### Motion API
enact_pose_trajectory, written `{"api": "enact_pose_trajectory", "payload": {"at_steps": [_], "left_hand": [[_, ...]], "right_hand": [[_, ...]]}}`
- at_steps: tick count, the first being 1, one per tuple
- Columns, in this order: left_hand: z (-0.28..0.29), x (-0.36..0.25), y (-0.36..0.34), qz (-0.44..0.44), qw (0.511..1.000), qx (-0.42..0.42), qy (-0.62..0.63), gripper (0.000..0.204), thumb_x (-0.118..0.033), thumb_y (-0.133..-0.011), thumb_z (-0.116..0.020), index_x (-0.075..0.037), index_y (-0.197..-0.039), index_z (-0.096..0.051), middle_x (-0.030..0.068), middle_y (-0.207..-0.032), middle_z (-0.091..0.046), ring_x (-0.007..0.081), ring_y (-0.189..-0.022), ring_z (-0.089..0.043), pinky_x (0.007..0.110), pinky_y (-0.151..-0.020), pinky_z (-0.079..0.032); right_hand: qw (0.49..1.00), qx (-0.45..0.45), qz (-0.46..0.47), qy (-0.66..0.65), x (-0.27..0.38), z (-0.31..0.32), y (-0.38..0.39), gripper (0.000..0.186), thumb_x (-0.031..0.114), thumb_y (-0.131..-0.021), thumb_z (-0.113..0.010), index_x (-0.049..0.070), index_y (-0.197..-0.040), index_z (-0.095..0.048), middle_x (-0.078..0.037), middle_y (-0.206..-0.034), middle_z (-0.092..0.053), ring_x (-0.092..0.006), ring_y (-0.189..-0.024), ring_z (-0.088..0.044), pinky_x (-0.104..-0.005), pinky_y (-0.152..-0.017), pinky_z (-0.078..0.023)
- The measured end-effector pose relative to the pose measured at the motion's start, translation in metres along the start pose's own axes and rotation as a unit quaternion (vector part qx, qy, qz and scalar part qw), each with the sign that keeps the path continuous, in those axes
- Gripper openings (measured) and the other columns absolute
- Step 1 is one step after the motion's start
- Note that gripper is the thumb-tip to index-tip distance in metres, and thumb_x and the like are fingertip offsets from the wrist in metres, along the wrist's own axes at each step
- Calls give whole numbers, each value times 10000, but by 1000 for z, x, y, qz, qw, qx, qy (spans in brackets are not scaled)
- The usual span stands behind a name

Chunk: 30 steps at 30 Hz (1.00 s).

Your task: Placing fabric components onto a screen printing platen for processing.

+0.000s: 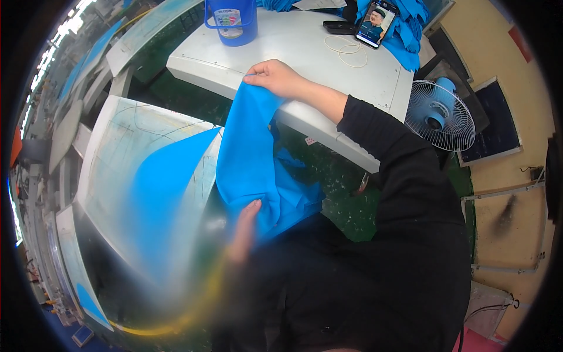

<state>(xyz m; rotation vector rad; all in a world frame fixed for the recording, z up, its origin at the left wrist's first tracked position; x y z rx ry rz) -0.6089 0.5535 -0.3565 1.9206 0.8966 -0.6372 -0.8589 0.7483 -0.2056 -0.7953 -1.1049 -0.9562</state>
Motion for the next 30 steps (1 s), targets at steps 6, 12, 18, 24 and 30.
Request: {"api": "enact_pose_trajectory", "payload": {"at_steps": [6, 12, 18, 24, 30], "left_hand": [[-2, -1, 1, 5, 1000, 7, -1, 329, -286, -926, -476, 11, -1036, -563, 106, -872, -627, 209, -683, -632, 324, -591, -546], [-3, -2, 2, 0, 1000, 2, -5, 331, -288, -926, -475, 11, -1035, -565, 106, -874, -626, 209, -682, -632, 331, -590, -549], [2, 3, 1, 2, 1000, 11, -1, 330, -288, -926, -476, 10, -1042, -558, 108, -877, -626, 212, -697, -633, 325, -600, -545], [76, 16, 37, -9, 936, -59, -346, 191, -206, -899, -527, -49, -871, -631, -21, -715, -569, 72, -645, -511, 219, -588, -410], [128, 76, 99, 70, 926, -75, -362, 170, -149, -881, -539, -14, -919, -636, -23, -796, -615, 53, -694, -526, 220, -620, -426]], "right_hand": [[1000, 0, -7, -6, -1, 0, 1, 280, 262, -866, -590, 9, -974, -642, -65, -856, -663, -121, -753, -613, -251, -709, -480], [1000, -4, -5, -9, -2, -1, 1, 280, 282, -855, -597, 36, -973, -661, -59, -841, -667, -124, -738, -611, -259, -709, -482], [1000, 1, -3, -20, 1, -2, 2, 269, 269, -859, -594, 35, -974, -658, -59, -836, -667, -122, -738, -610, -258, -708, -481], [1000, 1, 7, -29, -1, -4, 2, 266, 267, -849, -603, 38, -973, -657, -73, -831, -669, -132, -744, -616, -270, -697, -483], [960, 9, 165, 225, 33, -32, 33, 236, 278, -835, -570, 96, -958, -656, -145, -842, -659, -286, -787, -637, -357, -707, -492]]}}
Point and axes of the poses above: each hand's wrist, its own y-axis away from the middle knuckle, its own z-axis out of the back of the hand, x = y × z, the point moved 4 cm from there along -y, towards the middle knuckle
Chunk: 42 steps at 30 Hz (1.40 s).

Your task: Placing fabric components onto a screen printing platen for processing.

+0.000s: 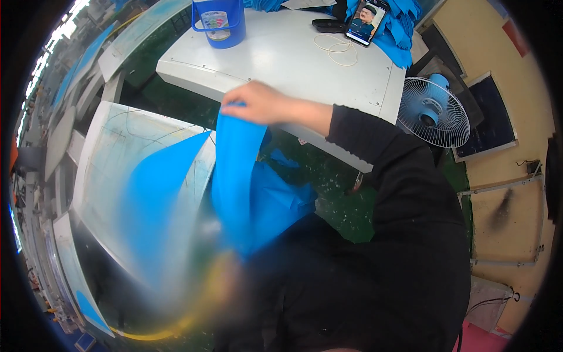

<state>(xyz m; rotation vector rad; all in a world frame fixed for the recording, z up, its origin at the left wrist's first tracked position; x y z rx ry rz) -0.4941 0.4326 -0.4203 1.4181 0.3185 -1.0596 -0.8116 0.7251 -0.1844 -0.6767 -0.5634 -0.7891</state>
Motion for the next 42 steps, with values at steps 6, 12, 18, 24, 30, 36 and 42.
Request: {"api": "enact_pose_trajectory", "payload": {"at_steps": [6, 12, 18, 24, 30, 36, 42], "left_hand": [[-17, 30, -6, 40, 992, 87, 84, 187, -128, -882, -537, 0, -982, -628, -1, -853, -640, 64, -735, -561, 233, -654, -452], [-26, 15, 3, -148, 981, 119, -40, 191, -128, -884, -533, 0, -990, -626, 2, -853, -639, 64, -733, -560, 230, -651, -451], [-26, -8, 16, -323, 916, 144, -189, 194, -128, -886, -529, -1, -998, -624, 5, -853, -639, 64, -732, -560, 226, -649, -450], [-26, -33, 17, -483, 780, 215, -336, 198, -127, -887, -526, -1, -1006, -622, 7, -854, -639, 64, -731, -559, 223, -647, -448], [3, -30, 1, 48, 996, 63, -43, 157, -116, -894, -493, -8, -883, -606, -3, -759, -608, 53, -664, -522, 206, -577, -405], [32, -86, 1, -225, 879, -269, -324, 228, -148, -901, -549, -17, -717, -520, -1, -570, -483, 74, -475, -499, 225, -455, -411], [44, -164, 8, -206, 928, -298, -84, 220, -190, -892, -594, -31, -742, -574, -38, -607, -506, 20, -479, -399, 192, -420, -268]], "right_hand": [[973, 166, 142, 79, 52, -45, 29, 202, 274, -854, -553, 103, -928, -632, -140, -697, -625, -341, -663, -599, -424, -595, -470], [977, 157, 136, 41, 50, -44, 31, 197, 272, -859, -546, 109, -929, -632, -157, -692, -616, -344, -667, -596, -424, -601, -466], [979, 149, 134, 32, 44, -43, 31, 212, 282, -861, -541, 108, -931, -640, -166, -726, -627, -349, -693, -600, -430, -619, -467], [985, 96, 132, 47, 36, -43, 25, 222, 288, -863, -536, 109, -942, -641, -159, -750, -637, -348, -701, -603, -429, -627, -469], [989, 75, 122, 41, 34, -31, 26, 231, 299, -860, -541, 107, -940, -642, -151, -736, -639, -344, -680, -603, -412, -616, -473], [992, 85, 86, 44, 38, -3, 16, 245, 301, -839, -542, 104, -934, -653, -156, -778, -649, -338, -752, -618, -420, -689, -485], [998, -20, 39, 42, 11, 31, 0, 256, 317, -836, -546, 99, -912, -656, -171, -773, -639, -342, -744, -609, -406, -685, -468]]}}
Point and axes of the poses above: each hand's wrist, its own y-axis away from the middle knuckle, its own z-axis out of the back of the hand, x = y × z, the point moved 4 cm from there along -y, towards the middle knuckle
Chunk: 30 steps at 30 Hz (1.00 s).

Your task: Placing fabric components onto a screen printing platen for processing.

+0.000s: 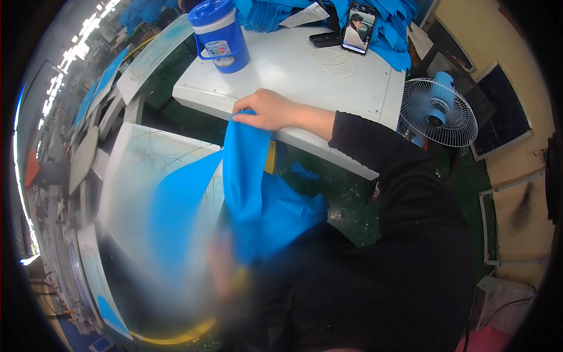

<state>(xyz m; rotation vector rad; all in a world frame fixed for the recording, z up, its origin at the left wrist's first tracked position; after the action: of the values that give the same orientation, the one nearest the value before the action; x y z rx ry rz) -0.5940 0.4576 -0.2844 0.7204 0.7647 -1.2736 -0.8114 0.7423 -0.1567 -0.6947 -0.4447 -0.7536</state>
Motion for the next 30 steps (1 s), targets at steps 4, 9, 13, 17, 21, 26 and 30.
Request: {"api": "enact_pose_trajectory", "payload": {"at_steps": [4, 9, 13, 17, 21, 26, 30], "left_hand": [[-33, -13, -21, 42, 986, 18, 163, 197, -201, -897, -586, -55, -765, -579, -54, -648, -521, 1, -560, -412, 176, -492, -292], [-91, -65, -38, 76, 957, 103, 259, 195, -219, -902, -573, -125, -742, -514, -78, -592, -426, 15, -428, -392, 171, -358, -289], [-141, -71, -36, 147, 886, 264, 351, 261, -304, -849, -643, -114, -730, -510, -23, -496, -450, 73, -368, -429, 238, -370, -400], [-159, -68, -30, 144, 873, 290, 366, 267, -296, -875, -614, -97, -732, -506, -17, -523, -470, 53, -456, -474, 208, -467, -408], [-158, -58, -25, 92, 902, 274, 321, 271, -278, -887, -600, -78, -734, -502, -18, -541, -486, 53, -480, -496, 207, -469, -403], [-157, -62, -24, 51, 903, 295, 308, 258, -256, -891, -595, -67, -747, -496, -21, -614, -526, 58, -537, -537, 208, -488, -427], [-155, -63, -25, 38, 905, 302, 298, 255, -254, -896, -588, -69, -747, -495, -16, -637, -530, 62, -555, -547, 211, -497, -437]], "right_hand": [[998, -44, -33, -19, -15, 19, -5, 252, 293, -831, -562, 72, -908, -657, -162, -808, -647, -311, -767, -622, -375, -710, -476], [988, -110, -81, -71, -42, 10, -8, 209, 219, -839, -598, 32, -917, -650, -121, -843, -658, -184, -798, -620, -312, -753, -472], [974, -100, -125, -160, -59, -6, -9, 215, 204, -857, -591, -3, -886, -640, -85, -800, -658, -137, -743, -606, -287, -697, -474], [943, -79, -174, -273, -75, -13, 0, 212, 200, -868, -588, -6, -885, -635, -52, -775, -654, -95, -686, -582, -253, -648, -470], [933, -44, -204, -293, -70, -15, -4, 199, 183, -879, -576, -8, -896, -626, -37, -766, -650, -73, -667, -572, -227, -621, -459], [927, -34, -215, -304, -70, -10, -3, 202, 178, -891, -562, -17, -910, -611, -37, -755, -644, -67, -651, -564, -225, -600, -455], [924, -32, -218, -312, -68, -13, -5, 206, 183, -893, -561, -17, -909, -610, -33, -750, -641, -69, -645, -562, -225, -597, -454]]}}
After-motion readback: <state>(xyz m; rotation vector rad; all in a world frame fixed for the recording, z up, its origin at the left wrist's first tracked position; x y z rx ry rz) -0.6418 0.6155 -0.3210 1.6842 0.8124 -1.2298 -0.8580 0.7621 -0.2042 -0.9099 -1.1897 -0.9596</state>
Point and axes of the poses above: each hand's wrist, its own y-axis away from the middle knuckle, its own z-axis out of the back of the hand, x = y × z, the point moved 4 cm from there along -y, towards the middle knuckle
